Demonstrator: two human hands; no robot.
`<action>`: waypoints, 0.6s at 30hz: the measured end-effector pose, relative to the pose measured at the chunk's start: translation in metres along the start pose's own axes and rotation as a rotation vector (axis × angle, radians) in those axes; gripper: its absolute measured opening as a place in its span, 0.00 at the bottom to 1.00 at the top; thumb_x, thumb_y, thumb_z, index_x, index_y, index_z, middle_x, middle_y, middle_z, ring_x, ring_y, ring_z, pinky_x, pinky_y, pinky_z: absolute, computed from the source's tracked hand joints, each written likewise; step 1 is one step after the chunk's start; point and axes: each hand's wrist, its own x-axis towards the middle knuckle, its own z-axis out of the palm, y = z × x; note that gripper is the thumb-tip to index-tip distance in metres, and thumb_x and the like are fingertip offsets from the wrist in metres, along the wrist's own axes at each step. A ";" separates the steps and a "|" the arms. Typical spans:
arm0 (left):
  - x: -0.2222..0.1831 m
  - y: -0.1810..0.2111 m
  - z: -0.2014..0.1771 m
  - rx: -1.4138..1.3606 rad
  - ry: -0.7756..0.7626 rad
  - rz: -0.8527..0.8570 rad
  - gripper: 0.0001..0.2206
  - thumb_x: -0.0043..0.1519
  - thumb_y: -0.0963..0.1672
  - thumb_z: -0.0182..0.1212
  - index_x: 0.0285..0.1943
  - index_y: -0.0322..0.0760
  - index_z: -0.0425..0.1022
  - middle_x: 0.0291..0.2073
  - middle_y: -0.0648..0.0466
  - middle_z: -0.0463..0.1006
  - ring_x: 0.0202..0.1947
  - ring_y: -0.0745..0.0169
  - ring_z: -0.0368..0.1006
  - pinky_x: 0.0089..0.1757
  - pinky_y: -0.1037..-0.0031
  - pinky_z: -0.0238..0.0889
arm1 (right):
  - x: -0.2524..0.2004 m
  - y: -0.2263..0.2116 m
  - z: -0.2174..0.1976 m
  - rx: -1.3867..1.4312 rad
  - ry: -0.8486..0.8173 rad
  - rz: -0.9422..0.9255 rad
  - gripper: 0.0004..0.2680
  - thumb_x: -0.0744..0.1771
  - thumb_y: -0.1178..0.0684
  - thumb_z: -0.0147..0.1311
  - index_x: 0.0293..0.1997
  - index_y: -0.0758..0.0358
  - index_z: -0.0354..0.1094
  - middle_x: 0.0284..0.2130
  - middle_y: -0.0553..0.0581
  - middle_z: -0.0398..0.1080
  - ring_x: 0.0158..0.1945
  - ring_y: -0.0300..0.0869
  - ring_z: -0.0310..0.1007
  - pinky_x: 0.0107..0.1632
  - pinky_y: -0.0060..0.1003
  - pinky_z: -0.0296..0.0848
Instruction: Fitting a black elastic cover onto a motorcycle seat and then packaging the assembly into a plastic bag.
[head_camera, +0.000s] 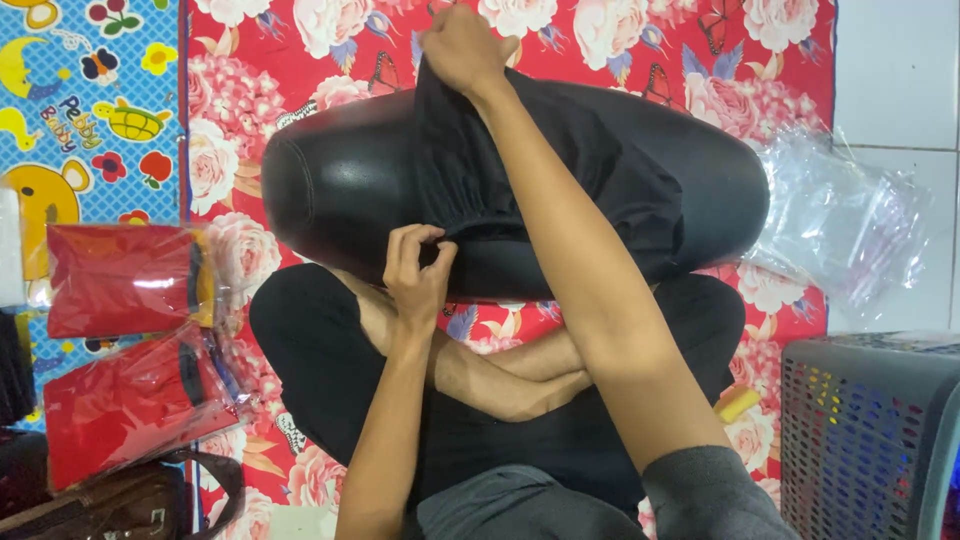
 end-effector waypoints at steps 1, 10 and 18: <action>0.000 0.001 0.000 0.008 0.003 0.008 0.10 0.53 0.30 0.62 0.38 0.29 0.75 0.34 0.49 0.74 0.34 0.58 0.73 0.37 0.74 0.72 | 0.000 0.004 0.001 0.038 0.038 -0.023 0.17 0.68 0.48 0.56 0.18 0.50 0.54 0.16 0.46 0.60 0.28 0.42 0.69 0.58 0.70 0.51; 0.007 0.010 -0.008 -0.043 -0.063 -0.037 0.13 0.53 0.30 0.61 0.43 0.28 0.71 0.38 0.45 0.69 0.36 0.54 0.69 0.38 0.71 0.72 | -0.049 -0.002 -0.058 -0.111 0.030 -0.158 0.13 0.70 0.34 0.48 0.38 0.49 0.60 0.35 0.48 0.68 0.45 0.50 0.70 0.54 0.64 0.47; 0.009 0.011 -0.010 -0.072 -0.074 -0.120 0.11 0.53 0.30 0.60 0.43 0.27 0.74 0.40 0.43 0.68 0.36 0.53 0.71 0.39 0.71 0.73 | -0.237 0.064 -0.206 0.014 0.154 -0.505 0.10 0.71 0.49 0.63 0.45 0.63 0.66 0.42 0.56 0.64 0.46 0.49 0.61 0.53 0.42 0.60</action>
